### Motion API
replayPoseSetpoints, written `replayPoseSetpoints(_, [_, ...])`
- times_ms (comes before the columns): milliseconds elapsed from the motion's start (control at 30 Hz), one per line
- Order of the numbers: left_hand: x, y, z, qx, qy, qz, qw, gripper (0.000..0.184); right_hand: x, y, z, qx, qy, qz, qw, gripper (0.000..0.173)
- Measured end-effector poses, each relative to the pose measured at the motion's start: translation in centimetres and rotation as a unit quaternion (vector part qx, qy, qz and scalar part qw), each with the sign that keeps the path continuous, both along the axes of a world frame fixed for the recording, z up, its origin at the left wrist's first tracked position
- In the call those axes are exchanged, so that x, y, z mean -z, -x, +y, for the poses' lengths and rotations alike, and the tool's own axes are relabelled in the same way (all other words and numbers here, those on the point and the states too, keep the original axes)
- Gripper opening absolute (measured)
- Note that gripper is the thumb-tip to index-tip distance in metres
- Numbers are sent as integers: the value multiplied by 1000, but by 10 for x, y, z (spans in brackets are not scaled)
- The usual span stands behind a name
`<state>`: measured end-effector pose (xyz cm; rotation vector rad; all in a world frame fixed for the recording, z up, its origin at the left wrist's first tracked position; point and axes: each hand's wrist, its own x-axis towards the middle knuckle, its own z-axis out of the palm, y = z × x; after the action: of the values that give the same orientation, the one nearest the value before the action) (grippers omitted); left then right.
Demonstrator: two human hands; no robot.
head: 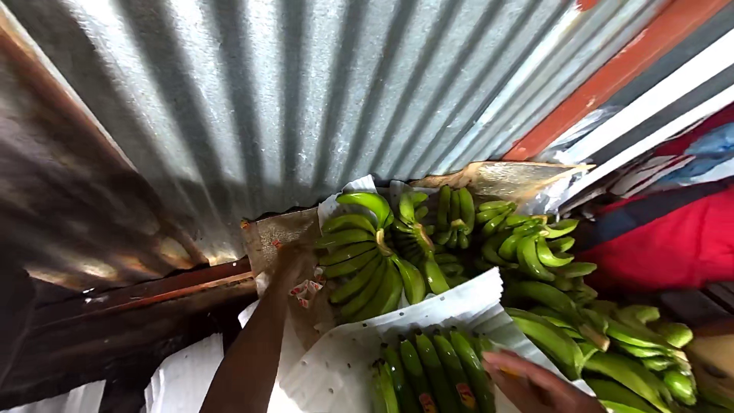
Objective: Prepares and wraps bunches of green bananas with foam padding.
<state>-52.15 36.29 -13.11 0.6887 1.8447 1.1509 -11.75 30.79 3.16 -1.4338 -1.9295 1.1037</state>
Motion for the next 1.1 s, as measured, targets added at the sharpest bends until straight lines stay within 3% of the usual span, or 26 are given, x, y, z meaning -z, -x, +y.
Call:
replayPoseSetpoints(67, [-4, -19, 26, 107, 20, -115, 987, 41, 17, 46, 32, -64, -127, -78, 987, 21])
replayPoseSetpoints(133, [-3, -26, 45, 116, 86, -175, 974, 39, 38, 100, 59, -111, -202, -168, 959, 23])
replayPoseSetpoints(200, [2, -25, 60, 80, 106, -216, 967, 17, 48, 151, 80, -175, -153, -321, 918, 35])
replayPoseSetpoints(267, [7, -22, 64, 56, 100, -260, 959, 8, 58, 200, 98, -232, -34, -465, 854, 50])
replayPoseSetpoints(367, [18, -19, 62, 48, 24, -319, 946, 26, 84, 248, 117, -242, 60, -520, 817, 70])
replayPoseSetpoints(467, [16, -10, 59, 83, -26, -343, 935, 45, 100, 268, 127, -222, 85, -520, 820, 74])
replayPoseSetpoints(533, [15, -8, 62, 88, -33, -341, 936, 45, 100, 275, 131, -210, 84, -519, 824, 76])
replayPoseSetpoints(633, [7, -14, 68, 54, -23, -343, 937, 33, 102, 278, 143, -170, 109, -460, 865, 81])
replayPoseSetpoints(733, [4, -13, 68, 48, -40, -352, 934, 34, 123, 268, 149, -102, 161, -252, 949, 91])
replayPoseSetpoints(800, [-1, -13, 68, 47, -54, -353, 933, 33, 140, 264, 145, -49, 205, -102, 972, 95])
replayPoseSetpoints(933, [-10, -10, 70, 23, -49, -338, 940, 27, 134, 281, 134, 61, 295, 84, 950, 81])
replayPoseSetpoints(1000, [-14, -6, 73, 27, -33, -340, 939, 24, 124, 288, 135, 99, 323, 117, 934, 76])
replayPoseSetpoints(1100, [-23, 4, 81, 48, -3, -349, 936, 20, 121, 290, 137, 96, 327, 120, 933, 84])
